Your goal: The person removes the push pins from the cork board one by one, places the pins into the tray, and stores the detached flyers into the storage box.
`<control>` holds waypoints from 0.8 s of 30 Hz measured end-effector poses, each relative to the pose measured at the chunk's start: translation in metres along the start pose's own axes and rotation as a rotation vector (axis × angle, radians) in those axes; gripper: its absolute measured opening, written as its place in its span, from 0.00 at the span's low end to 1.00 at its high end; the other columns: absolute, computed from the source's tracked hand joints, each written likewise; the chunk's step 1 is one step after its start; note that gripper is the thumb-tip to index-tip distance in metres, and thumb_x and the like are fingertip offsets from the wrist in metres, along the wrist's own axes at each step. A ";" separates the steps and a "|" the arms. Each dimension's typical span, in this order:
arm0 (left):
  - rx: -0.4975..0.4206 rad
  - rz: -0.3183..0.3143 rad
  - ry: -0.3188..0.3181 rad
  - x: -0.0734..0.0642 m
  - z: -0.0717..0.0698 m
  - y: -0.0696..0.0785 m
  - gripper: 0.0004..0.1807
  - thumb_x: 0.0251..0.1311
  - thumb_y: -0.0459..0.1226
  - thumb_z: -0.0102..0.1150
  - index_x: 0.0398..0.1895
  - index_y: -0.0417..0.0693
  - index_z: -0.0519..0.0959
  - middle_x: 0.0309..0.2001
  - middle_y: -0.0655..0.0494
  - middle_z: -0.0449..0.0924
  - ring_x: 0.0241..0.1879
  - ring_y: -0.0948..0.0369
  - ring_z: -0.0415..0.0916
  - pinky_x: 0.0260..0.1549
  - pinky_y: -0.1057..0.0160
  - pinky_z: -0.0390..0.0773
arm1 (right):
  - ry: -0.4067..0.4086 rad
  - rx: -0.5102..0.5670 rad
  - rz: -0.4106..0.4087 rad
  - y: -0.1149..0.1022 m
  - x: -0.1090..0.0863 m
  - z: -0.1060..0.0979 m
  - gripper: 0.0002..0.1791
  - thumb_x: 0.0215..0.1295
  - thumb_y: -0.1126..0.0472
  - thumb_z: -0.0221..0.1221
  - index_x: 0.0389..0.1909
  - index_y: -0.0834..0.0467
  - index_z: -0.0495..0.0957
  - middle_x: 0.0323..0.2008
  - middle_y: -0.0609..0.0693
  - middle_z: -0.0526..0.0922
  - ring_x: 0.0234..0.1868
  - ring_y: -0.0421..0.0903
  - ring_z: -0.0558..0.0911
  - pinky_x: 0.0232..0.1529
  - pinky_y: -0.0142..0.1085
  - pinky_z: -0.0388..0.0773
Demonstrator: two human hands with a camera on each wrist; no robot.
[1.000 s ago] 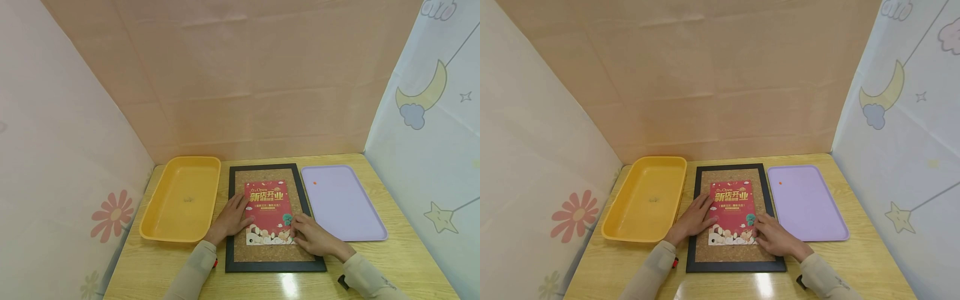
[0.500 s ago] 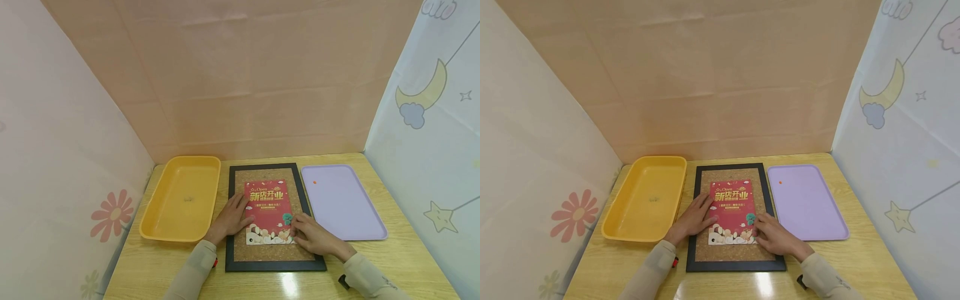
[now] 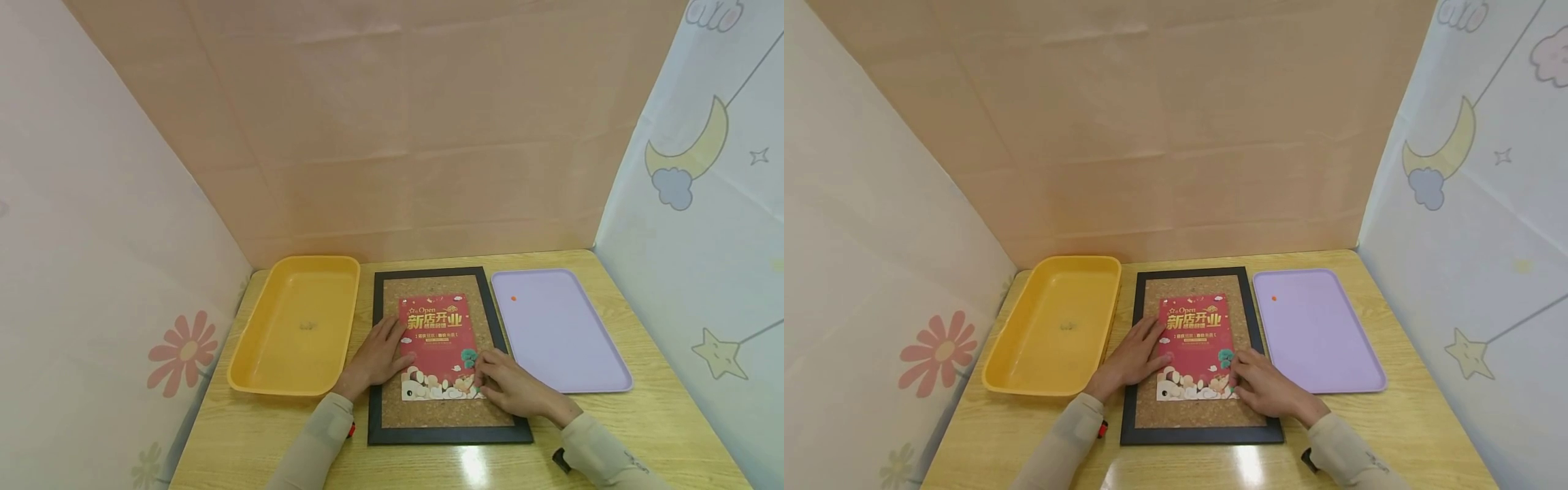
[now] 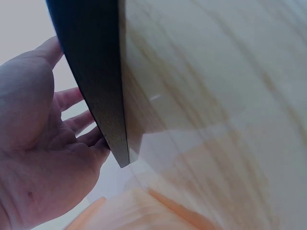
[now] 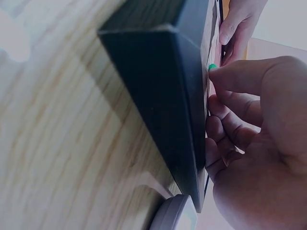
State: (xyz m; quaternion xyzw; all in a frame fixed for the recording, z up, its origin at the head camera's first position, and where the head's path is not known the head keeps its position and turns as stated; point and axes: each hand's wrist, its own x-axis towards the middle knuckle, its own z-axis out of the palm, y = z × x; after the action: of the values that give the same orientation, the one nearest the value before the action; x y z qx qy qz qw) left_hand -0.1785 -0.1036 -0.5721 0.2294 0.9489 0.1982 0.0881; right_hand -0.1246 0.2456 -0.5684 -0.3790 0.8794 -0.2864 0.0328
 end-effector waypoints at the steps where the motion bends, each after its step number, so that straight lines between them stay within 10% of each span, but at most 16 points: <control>1: 0.001 -0.001 -0.001 0.000 0.000 0.000 0.48 0.81 0.58 0.64 0.92 0.49 0.57 0.91 0.40 0.56 0.91 0.37 0.53 0.90 0.37 0.60 | 0.002 -0.003 -0.006 0.000 0.000 0.000 0.14 0.75 0.68 0.70 0.38 0.44 0.81 0.48 0.39 0.79 0.52 0.37 0.71 0.49 0.39 0.75; 24: -0.001 0.000 -0.003 0.000 0.001 -0.001 0.47 0.81 0.57 0.64 0.92 0.49 0.57 0.91 0.40 0.55 0.91 0.37 0.52 0.90 0.37 0.60 | 0.014 -0.019 -0.065 0.000 0.002 0.000 0.15 0.74 0.70 0.70 0.36 0.46 0.80 0.45 0.40 0.79 0.48 0.35 0.69 0.46 0.33 0.70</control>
State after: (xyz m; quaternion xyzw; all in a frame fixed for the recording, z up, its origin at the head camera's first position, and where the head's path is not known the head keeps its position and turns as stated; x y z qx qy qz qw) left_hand -0.1786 -0.1040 -0.5735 0.2297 0.9486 0.1984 0.0895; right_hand -0.1265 0.2442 -0.5680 -0.4059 0.8694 -0.2814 0.0139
